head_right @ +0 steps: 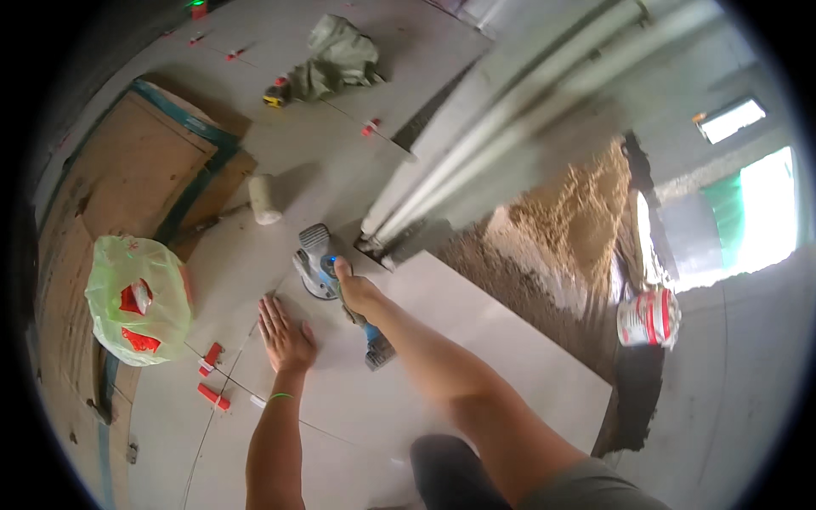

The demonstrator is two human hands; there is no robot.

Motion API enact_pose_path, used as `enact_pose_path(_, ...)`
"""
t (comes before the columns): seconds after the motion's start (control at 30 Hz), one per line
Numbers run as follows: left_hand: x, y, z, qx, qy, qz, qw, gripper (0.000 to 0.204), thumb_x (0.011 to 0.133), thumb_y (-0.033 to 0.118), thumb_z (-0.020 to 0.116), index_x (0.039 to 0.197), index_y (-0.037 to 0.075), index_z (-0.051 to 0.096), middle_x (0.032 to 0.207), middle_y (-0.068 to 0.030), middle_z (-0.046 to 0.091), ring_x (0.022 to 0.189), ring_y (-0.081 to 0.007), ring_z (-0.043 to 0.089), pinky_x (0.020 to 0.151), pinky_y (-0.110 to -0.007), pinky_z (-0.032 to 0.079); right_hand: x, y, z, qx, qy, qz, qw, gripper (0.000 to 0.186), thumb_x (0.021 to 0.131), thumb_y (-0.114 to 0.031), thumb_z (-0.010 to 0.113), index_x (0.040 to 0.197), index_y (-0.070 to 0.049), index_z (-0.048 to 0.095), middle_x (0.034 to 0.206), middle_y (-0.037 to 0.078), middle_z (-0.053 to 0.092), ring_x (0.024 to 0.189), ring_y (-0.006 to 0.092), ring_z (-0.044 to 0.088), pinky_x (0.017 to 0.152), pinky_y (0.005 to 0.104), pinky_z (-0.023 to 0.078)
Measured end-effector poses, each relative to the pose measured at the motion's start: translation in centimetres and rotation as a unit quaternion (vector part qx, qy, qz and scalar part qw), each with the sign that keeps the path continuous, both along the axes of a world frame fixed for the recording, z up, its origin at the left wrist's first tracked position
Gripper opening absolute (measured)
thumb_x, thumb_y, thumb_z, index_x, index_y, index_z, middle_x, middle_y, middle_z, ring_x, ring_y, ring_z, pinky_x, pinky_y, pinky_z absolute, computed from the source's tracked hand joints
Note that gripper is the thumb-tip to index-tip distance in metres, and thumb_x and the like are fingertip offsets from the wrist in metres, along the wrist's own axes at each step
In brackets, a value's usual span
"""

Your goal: The person attaches a battery to an electric tile vibrator, carries it to a floor tile, and runs the vibrator over the tile surface. The person then taps the tile into place using a rubber mallet.

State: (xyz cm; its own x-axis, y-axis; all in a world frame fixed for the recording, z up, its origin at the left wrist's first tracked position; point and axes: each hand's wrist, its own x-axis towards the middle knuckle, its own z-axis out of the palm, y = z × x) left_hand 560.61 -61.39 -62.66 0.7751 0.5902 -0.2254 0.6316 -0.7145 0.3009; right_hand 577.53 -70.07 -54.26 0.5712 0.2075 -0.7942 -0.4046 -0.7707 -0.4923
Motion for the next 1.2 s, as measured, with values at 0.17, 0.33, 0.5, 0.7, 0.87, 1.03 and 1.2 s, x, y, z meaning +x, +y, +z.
enact_pose_path(0.17,-0.7,0.3,-2.1,0.058,-0.084,0.026,0.994,0.081,0.093,0.035,0.045,0.153,-0.008,0.011,0.162,-0.0235,0.009,0.152,-0.0366,0.006,0.123,-0.045,0.006,-3.9,-11.2,0.6,-0.047,-0.063,0.132,0.988,0.085,0.095,-0.075,0.029,0.090,0.003,0.064,0.061,0.015,0.055,0.057,0.0242,0.060,0.058,0.0396,0.048)
enact_pose_path(0.33,0.3,-0.2,-1.6,0.060,-0.008,0.014,0.998,0.084,0.095,0.037,0.045,0.153,-0.009,0.007,0.164,-0.0217,0.002,0.152,-0.0337,0.000,0.124,-0.042,0.003,-6.9,-27.9,3.3,-0.149,-0.099,0.009,0.984,0.077,0.099,-0.068,0.027,0.081,-0.002,0.064,0.054,0.008,0.053,0.050,0.0199,0.055,0.054,0.0375,0.046)
enact_pose_path(0.5,0.4,-0.7,-2.4,0.086,-0.015,0.005,0.996,0.083,0.095,0.037,0.044,0.153,-0.009,0.006,0.163,-0.0220,0.002,0.152,-0.0342,0.001,0.124,-0.043,0.004,-5.6,-37.2,1.6,-0.168,-0.119,-0.097,0.974,0.081,0.100,-0.067,0.025,0.068,-0.001,0.061,0.050,0.008,0.051,0.045,0.0200,0.054,0.048,0.0361,0.045)
enact_pose_path(0.7,0.0,-0.6,-2.5,0.131,-0.020,-0.009,0.991,0.081,0.096,0.037,0.043,0.152,-0.010,0.009,0.163,-0.0236,0.006,0.152,-0.0362,0.005,0.124,-0.045,0.008,-3.0,-34.2,1.7,-0.137,-0.082,-0.092,0.983,0.084,0.099,-0.067,0.024,0.061,-0.001,0.058,0.047,0.008,0.050,0.043,0.0216,0.054,0.050,0.0362,0.046)
enact_pose_path(0.87,0.0,-0.6,-3.3,0.143,-0.036,-0.020,0.989,0.080,0.096,0.037,0.043,0.152,-0.011,0.012,0.162,-0.0253,0.008,0.151,-0.0376,0.007,0.123,-0.046,0.009,-0.8,-32.1,1.7,-0.149,-0.076,-0.055,0.984,0.086,0.097,-0.070,0.023,0.060,0.000,0.056,0.049,0.010,0.051,0.045,0.0236,0.055,0.054,0.0379,0.048)
enact_pose_path(1.03,-0.3,-1.0,-3.3,0.169,-0.038,-0.027,0.985,0.077,0.097,0.038,0.040,0.151,-0.010,0.014,0.161,-0.0264,0.013,0.151,-0.0384,0.010,0.123,-0.046,0.011,0.1,-30.8,1.4,-0.154,-0.085,-0.019,0.984,0.090,0.095,-0.075,0.021,0.060,0.000,0.058,0.051,0.013,0.053,0.050,0.0266,0.058,0.059,0.0401,0.049)
enact_pose_path(1.2,2.1,-2.6,-2.6,0.139,0.034,-0.023,0.989,0.074,0.098,0.041,0.039,0.149,-0.010,0.025,0.159,-0.0259,0.020,0.150,-0.0382,0.014,0.123,-0.047,0.011,2.5,-33.6,-1.2,-0.220,-0.076,0.000,0.973,0.094,0.092,-0.080,0.019,0.060,-0.002,0.059,0.055,0.013,0.054,0.065,0.0296,0.064,0.068,0.0439,0.049)
